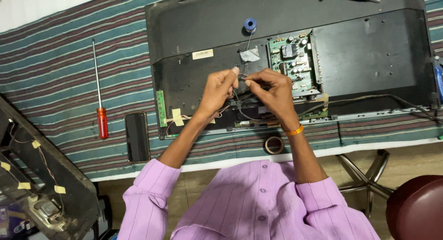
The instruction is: The person works on the internal wiring of a disassembled television. They twist two wires together, use a soldering iron to solder the joint, and then wrap the connection with black electrical tape. The person uses pliers to cut the tape and continues to wrap the wires securely.
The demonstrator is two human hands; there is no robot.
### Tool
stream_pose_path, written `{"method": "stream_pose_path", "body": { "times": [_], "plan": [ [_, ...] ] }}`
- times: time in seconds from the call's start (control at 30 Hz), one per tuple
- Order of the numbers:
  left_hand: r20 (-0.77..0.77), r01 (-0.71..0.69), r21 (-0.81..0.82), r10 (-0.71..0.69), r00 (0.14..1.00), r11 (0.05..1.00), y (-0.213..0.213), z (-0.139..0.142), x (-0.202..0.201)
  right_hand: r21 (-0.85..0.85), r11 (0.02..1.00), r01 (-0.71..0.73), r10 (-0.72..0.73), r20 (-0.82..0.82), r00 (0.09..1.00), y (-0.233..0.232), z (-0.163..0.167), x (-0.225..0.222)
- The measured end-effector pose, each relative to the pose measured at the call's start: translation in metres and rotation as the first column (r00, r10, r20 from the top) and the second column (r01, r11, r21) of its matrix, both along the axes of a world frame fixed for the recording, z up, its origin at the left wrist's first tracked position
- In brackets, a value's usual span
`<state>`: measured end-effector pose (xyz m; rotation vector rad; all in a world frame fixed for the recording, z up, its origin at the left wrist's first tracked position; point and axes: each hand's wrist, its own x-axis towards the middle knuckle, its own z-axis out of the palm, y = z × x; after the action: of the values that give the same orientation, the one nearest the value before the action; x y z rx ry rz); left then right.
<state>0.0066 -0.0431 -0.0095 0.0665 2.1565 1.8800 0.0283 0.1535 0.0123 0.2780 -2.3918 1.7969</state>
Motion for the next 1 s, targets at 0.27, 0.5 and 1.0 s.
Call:
{"method": "stream_pose_path", "body": {
  "times": [0.27, 0.5, 1.0],
  "plan": [
    [-0.786, -0.179, -0.586, -0.500, 0.363, 0.791, -0.006, 0.059, 0.002, -0.067, 0.998, -0.013, 0.016, 0.045, 0.999, 0.000, -0.001, -0.001],
    [-0.753, -0.042, -0.543, -0.464, 0.466, 0.839, -0.005, 0.057, -0.002, -0.087, 0.995, -0.039, 0.043, 0.053, 0.998, 0.001, 0.002, 0.000],
    [-0.038, -0.155, 0.123, 0.161, 0.986, 0.980, 0.009, 0.013, -0.002, -0.142, 0.983, 0.115, -0.110, 0.043, 0.993, -0.016, 0.002, 0.003]
  ]
}}
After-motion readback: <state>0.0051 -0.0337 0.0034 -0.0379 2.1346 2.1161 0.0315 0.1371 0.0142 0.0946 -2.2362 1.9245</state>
